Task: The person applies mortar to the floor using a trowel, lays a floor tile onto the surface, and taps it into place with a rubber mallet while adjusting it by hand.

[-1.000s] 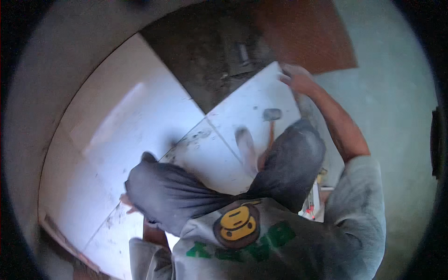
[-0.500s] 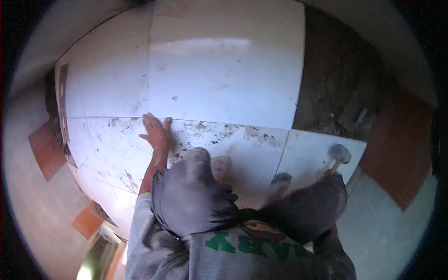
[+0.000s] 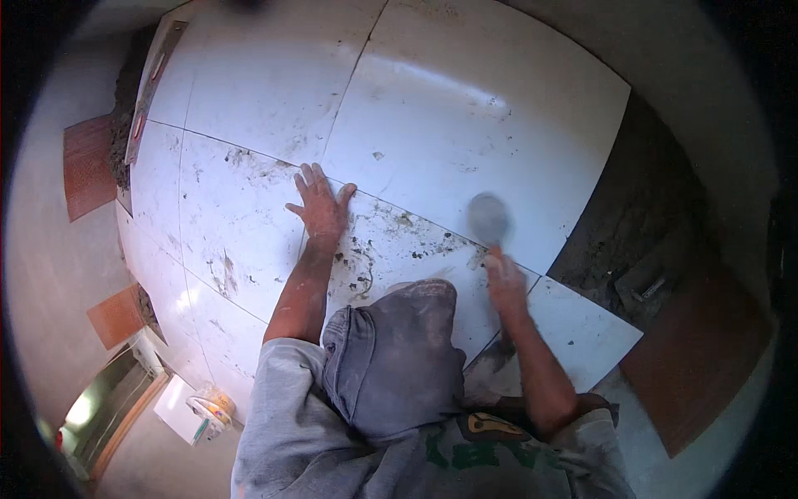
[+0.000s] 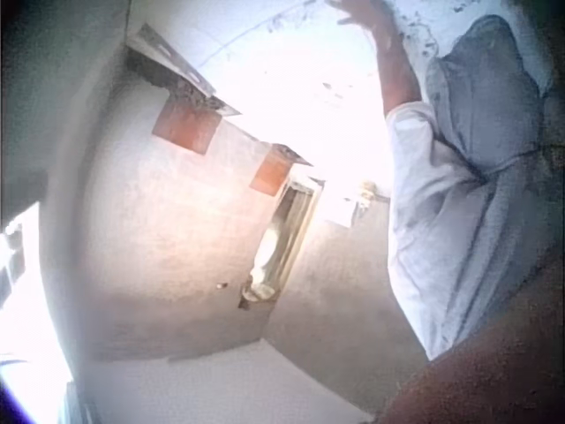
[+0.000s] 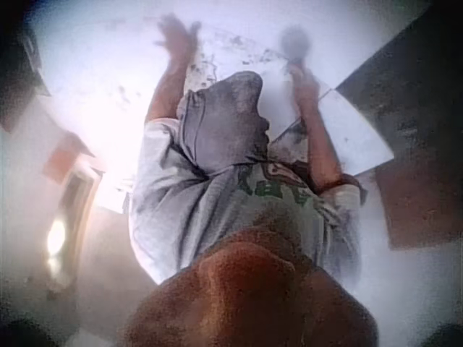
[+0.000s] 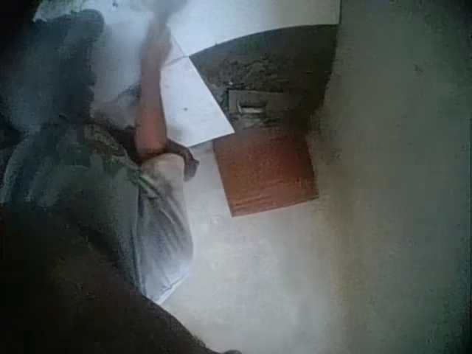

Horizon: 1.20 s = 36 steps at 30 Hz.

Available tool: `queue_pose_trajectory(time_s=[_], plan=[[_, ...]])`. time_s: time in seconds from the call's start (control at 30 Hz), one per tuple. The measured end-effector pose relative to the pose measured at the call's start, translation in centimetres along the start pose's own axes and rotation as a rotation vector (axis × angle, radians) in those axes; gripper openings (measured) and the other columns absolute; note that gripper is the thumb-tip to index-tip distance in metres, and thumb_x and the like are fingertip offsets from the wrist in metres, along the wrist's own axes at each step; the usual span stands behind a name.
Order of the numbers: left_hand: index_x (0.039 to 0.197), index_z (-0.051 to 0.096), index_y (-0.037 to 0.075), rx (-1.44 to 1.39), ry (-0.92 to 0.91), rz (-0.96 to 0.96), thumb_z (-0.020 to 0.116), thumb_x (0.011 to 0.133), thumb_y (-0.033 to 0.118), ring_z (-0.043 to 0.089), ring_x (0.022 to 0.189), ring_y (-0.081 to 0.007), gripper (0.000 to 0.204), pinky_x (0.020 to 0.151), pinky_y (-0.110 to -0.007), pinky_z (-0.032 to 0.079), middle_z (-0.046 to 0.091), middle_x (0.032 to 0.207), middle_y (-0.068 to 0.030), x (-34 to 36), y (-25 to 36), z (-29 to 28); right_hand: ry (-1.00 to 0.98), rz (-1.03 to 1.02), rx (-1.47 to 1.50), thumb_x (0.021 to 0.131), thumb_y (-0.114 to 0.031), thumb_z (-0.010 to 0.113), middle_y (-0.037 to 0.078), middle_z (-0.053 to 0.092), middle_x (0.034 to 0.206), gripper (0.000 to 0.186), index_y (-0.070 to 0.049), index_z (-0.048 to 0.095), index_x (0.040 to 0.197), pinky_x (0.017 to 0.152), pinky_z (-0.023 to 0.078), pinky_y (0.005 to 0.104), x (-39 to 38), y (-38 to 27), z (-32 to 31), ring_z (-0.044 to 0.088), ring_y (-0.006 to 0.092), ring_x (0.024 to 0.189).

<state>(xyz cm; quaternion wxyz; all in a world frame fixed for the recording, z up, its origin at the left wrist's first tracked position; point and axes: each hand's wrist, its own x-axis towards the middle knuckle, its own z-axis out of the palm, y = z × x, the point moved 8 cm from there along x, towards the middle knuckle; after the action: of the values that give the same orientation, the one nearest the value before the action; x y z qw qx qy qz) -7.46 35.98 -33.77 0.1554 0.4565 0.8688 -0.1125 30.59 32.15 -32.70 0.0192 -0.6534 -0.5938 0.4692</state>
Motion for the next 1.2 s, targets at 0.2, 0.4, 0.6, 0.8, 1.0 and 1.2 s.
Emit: queue_pose_trajectory(time_s=[0.2, 0.4, 0.6, 0.8, 1.0, 1.2], plan=[[0.142, 0.019, 0.005, -0.101, 0.037, -0.035, 0.054, 0.081, 0.054, 0.005, 0.138, -0.0341, 0.085, 0.098, -0.071, 0.012, 0.009, 0.149, -0.0152, -0.6, -2.5, -0.1, 0.059, -0.283, 0.034, 0.090, -0.039, 0.047, 0.024, 0.060, 0.093, 0.040, -0.001, 0.053, 0.103, 0.072, 0.045, 0.0493, -2.2, -5.3, -0.5, 0.057, 0.0433, 0.082], [0.143, 0.019, 0.011, -0.168, -0.006, -0.073, 0.051, 0.080, 0.060, 0.004, 0.138, -0.0327, 0.087, 0.098, -0.071, 0.012, 0.007, 0.150, -0.0120, -0.6, -1.6, 0.2, 0.038, -0.057, 0.023, 0.092, -0.040, 0.044, 0.021, 0.060, 0.083, 0.040, -0.002, 0.053, 0.100, 0.065, 0.045, 0.0482, 0.0, -1.4, 0.3, 0.058, 0.0391, 0.076], [0.143, 0.019, 0.010, -0.213, 0.010, -0.072, 0.055, 0.078, 0.059, 0.003, 0.138, -0.0316, 0.089, 0.098, -0.071, 0.010, 0.008, 0.150, -0.0116, -0.4, -1.3, -0.5, 0.082, 0.007, 0.136, 0.093, -0.041, 0.039, 0.024, 0.058, 0.079, 0.043, 0.000, 0.052, 0.094, 0.063, 0.044, 0.0493, 1.4, -2.9, -0.6, 0.057, 0.0406, 0.075], [0.142, 0.017, 0.004, -0.059, 0.089, 0.081, 0.051, 0.085, 0.049, 0.002, 0.139, -0.0314, 0.080, 0.103, -0.065, 0.004, 0.007, 0.150, -0.0148, -0.6, 2.6, -1.8, 0.122, -0.015, -0.106, 0.092, -0.046, 0.039, 0.027, 0.058, 0.077, 0.048, 0.000, 0.052, 0.085, 0.070, 0.042, 0.0523, 3.1, -3.6, -0.2, 0.055, 0.0460, 0.079], [0.140, 0.016, -0.004, -0.236, 0.263, 0.294, 0.039, 0.092, 0.037, 0.004, 0.138, -0.0356, 0.067, 0.109, -0.053, 0.004, 0.008, 0.147, -0.0241, 1.4, 10.8, -0.5, 0.095, 0.103, 0.044, 0.092, -0.044, 0.042, 0.016, 0.055, 0.070, 0.045, -0.001, 0.053, 0.083, 0.059, 0.044, 0.0393, 3.7, -5.9, -4.1, 0.055, 0.0284, 0.063], [0.138, 0.018, -0.007, -0.299, 0.260, 0.326, 0.043, 0.091, 0.034, 0.007, 0.137, -0.0372, 0.067, 0.108, -0.053, 0.007, 0.011, 0.146, -0.0248, 1.2, 11.1, -1.3, 0.490, -0.355, 0.956, 0.095, -0.039, 0.039, 0.003, 0.045, 0.058, 0.038, -0.006, 0.049, 0.078, 0.048, 0.042, 0.0253, 2.7, -15.8, -10.6, 0.048, 0.0122, 0.052]])
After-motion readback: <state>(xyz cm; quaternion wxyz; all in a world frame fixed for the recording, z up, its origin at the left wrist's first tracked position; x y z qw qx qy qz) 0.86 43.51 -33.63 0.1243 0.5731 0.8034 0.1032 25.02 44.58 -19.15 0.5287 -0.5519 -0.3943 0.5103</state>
